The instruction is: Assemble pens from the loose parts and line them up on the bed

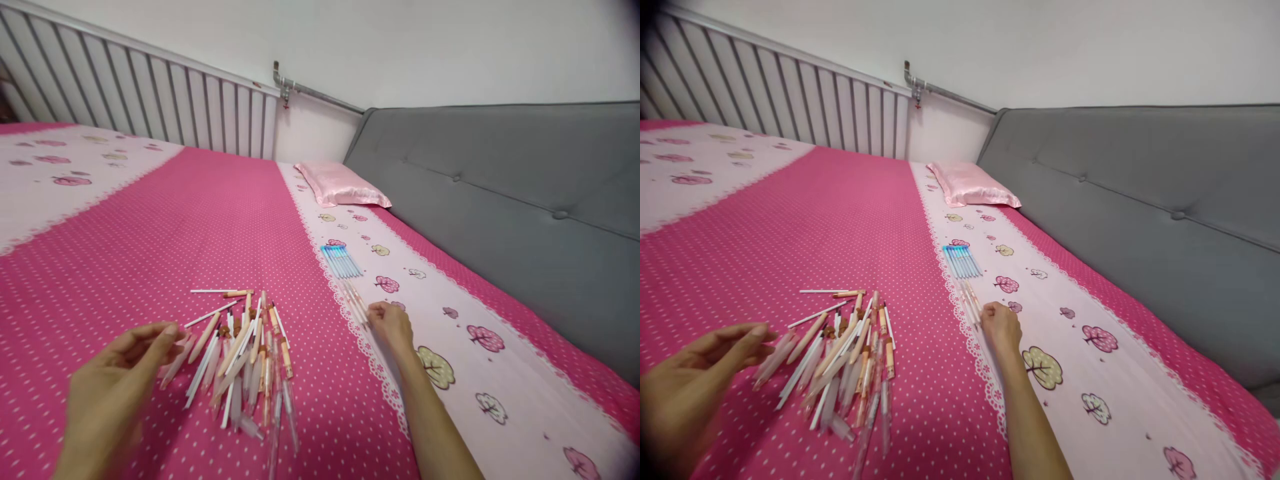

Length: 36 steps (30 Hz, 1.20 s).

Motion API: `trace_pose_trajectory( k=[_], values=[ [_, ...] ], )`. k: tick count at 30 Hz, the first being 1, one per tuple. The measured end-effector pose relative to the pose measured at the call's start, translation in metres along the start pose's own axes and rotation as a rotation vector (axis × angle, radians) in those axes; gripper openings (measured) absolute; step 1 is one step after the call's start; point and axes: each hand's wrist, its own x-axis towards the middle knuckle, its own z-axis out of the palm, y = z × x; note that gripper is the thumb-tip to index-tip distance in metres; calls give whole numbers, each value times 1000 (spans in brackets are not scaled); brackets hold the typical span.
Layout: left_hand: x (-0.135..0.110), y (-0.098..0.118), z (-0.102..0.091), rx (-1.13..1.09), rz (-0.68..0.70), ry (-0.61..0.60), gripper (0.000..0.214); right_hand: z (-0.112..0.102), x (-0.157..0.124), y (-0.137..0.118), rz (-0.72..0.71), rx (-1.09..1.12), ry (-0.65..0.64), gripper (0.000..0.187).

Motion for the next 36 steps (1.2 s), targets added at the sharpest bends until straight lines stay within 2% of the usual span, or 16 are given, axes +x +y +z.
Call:
trace_pose_trajectory(
  k=[2,6,10,13,16,21,25,28,30,36],
  values=[
    [-5,9,-2,-27,-44,-36,39,2,0,4,-13,4,-23,25],
    [-6,13,-6,-37,-19,-61,40,8,3,17,-65,-13,-54,28],
    [0,3,-14,-22,3,55,36,14,9,30,-111,-43,-94,33],
    [-1,3,-19,119,37,87,34,14,12,35,-91,-70,-134,35],
    [-5,7,-23,343,22,58,34,10,13,35,-51,-110,-148,36],
    [-9,6,-21,656,46,-24,35,1,6,26,-15,-63,-32,42],
    [-11,1,-16,832,74,-123,34,0,-12,3,-111,82,51,41],
    [-13,0,-11,917,74,-206,30,-1,-29,-24,-221,164,56,41],
    [-14,0,-10,951,80,-246,30,-4,-39,-47,-331,216,21,41],
    [-13,-1,-10,962,110,-299,37,-9,-58,-135,-681,251,-227,33]
  ],
)
